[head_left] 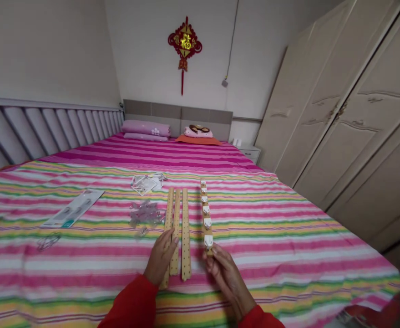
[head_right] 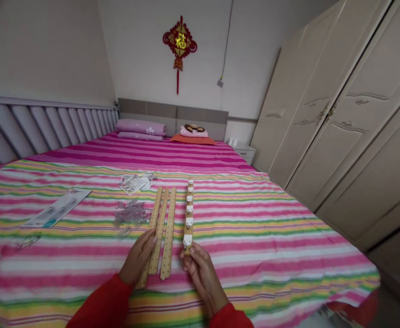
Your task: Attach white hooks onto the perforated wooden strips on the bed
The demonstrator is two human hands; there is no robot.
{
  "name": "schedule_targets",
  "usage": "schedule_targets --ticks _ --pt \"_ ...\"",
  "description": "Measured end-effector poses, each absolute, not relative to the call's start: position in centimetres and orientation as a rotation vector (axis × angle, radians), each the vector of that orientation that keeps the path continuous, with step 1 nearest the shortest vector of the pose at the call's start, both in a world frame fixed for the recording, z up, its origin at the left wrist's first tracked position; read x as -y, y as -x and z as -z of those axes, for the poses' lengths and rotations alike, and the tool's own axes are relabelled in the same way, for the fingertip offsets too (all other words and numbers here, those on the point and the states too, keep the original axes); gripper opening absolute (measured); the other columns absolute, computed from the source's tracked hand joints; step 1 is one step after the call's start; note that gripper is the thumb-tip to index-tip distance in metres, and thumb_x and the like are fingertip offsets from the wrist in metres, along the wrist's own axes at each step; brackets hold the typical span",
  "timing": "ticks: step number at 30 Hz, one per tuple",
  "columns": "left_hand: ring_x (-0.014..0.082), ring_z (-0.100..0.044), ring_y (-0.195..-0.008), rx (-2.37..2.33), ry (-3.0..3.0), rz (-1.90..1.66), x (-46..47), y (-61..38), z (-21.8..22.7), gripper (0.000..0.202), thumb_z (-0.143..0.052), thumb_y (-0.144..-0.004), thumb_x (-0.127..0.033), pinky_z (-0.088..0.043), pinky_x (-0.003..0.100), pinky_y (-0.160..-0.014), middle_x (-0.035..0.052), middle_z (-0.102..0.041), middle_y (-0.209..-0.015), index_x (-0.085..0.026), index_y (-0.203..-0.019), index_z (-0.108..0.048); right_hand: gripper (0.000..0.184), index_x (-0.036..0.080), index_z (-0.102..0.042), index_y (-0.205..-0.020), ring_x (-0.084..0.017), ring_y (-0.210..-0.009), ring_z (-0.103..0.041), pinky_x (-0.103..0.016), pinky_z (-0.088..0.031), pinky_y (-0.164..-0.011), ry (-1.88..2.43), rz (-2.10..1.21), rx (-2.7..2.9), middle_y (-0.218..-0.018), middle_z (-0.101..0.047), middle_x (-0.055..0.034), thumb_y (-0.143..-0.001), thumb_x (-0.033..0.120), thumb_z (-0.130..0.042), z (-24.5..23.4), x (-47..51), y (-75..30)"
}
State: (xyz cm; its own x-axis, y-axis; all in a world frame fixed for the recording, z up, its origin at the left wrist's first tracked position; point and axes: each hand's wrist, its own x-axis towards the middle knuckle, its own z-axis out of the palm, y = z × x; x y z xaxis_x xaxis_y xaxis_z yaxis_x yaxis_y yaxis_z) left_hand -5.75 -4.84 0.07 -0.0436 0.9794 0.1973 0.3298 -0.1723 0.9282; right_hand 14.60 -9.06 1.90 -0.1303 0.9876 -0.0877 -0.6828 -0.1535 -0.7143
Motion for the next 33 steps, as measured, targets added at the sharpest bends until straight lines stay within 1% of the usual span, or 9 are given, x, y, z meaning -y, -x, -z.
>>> schedule_targets --ticks 4,8,10,13,19,23,25,28,33 --pt "0.022 -0.057 -0.107 -1.348 -1.331 -1.305 5.1 5.2 -1.4 0.068 -0.061 -0.073 -0.054 -0.051 0.034 -0.085 0.0117 -0.058 -0.12 -0.017 -0.13 -0.05 0.026 0.012 -0.068 -0.085 -0.006 -0.046 -0.046 -0.017 -0.035 -0.045 0.67 -1.66 0.741 -0.064 -0.064 -0.0015 -0.069 0.03 -0.078 -2.5 7.1 -9.9" --pt "0.0172 -0.059 -0.086 -1.422 -1.304 -1.401 4.0 4.8 -1.9 0.081 -0.073 -0.063 -0.048 -0.053 0.029 -0.073 0.0085 -0.057 -0.106 -0.017 -0.133 -0.046 0.03 0.013 -0.063 -0.066 -0.005 -0.04 -0.037 -0.016 -0.028 -0.042 0.722 -1.612 0.839 -0.046 -0.049 0.0052 -0.069 0.039 -0.076 -2.2 5.6 -6.0" --pt "0.0146 -0.059 -0.076 -1.464 -1.249 -1.443 3.2 5.1 -1.9 0.079 -0.072 -0.064 -0.048 -0.052 0.027 -0.067 0.0055 -0.058 -0.096 -0.017 -0.132 -0.046 0.032 0.013 -0.063 -0.065 -0.004 -0.04 -0.034 -0.016 -0.025 -0.04 0.746 -1.591 0.887 -0.046 -0.048 0.0056 -0.069 0.042 -0.075 -2.3 5.2 -4.8" --pt "0.0127 -0.058 -0.063 -1.453 -1.183 -1.476 1.8 6.2 -1.9 0.069 -0.063 -0.071 -0.053 -0.05 0.025 -0.056 0.0018 -0.059 -0.082 -0.016 -0.129 -0.05 0.029 0.013 -0.065 -0.074 -0.004 -0.041 -0.035 -0.016 -0.026 -0.04 0.758 -1.608 0.971 -0.052 -0.052 0.0048 -0.069 0.04 -0.075 -2.6 4.7 -3.8" --pt "0.0163 -0.06 -0.063 -1.47 -1.255 -1.484 -0.4 8.2 -2.2 0.056 -0.052 -0.077 -0.057 -0.049 0.028 -0.059 0.0047 -0.067 -0.077 -0.015 -0.113 -0.063 0.028 0.013 -0.064 -0.074 -0.005 -0.042 -0.039 -0.017 -0.028 -0.04 0.763 -1.619 1.008 -0.057 -0.057 0.0024 -0.068 0.039 -0.074 -3.0 3.8 -3.2" --pt "0.0125 -0.05 -0.048 -1.507 -1.213 -1.425 -1.4 8.9 -2.8 0.056 -0.044 -0.08 -0.058 -0.042 0.026 -0.047 0.0013 -0.063 -0.067 -0.015 -0.111 -0.063 0.028 0.013 -0.065 -0.077 -0.005 -0.041 -0.039 -0.017 -0.027 -0.04 0.771 -1.614 1.016 -0.056 -0.057 0.0023 -0.069 0.039 -0.073 -3.3 3.5 -3.1" --pt "0.0112 -0.046 -0.045 -1.484 -1.157 -1.395 -2.0 9.2 -3.3 0.057 -0.042 -0.08 -0.061 -0.039 0.025 -0.043 -0.0006 -0.058 -0.062 -0.014 -0.103 -0.064 0.03 0.013 -0.066 -0.081 -0.005 -0.04 -0.039 -0.017 -0.027 -0.039 0.78 -1.61 1.034 -0.056 -0.058 0.0027 -0.069 0.038 -0.073 -3.3 3.5 -3.1" --pt "0.0133 -0.052 -0.052 -1.466 -1.169 -1.399 -2.9 9.5 -4.1 0.055 -0.041 -0.079 -0.064 -0.043 0.026 -0.048 -0.0002 -0.059 -0.065 -0.015 -0.094 -0.063 0.029 0.013 -0.065 -0.081 -0.005 -0.039 -0.04 -0.017 -0.029 -0.039 0.799 -1.611 1.066 -0.057 -0.057 0.0032 -0.069 0.039 -0.073 -2.7 3.5 -3.0" --pt "0.0208 -0.064 -0.079 -1.728 -1.241 -1.471 -5.0 9.8 -4.9 0.051 -0.056 -0.079 -0.05 -0.048 0.032 -0.075 0.0078 -0.067 -0.084 -0.012 -0.111 -0.058 0.031 0.014 -0.064 -0.081 -0.005 -0.039 -0.039 -0.017 -0.03 -0.037 0.814 -1.623 1.091 -0.058 -0.056 0.0039 -0.07 0.042 -0.073 -1.7 3.9 -3.0"
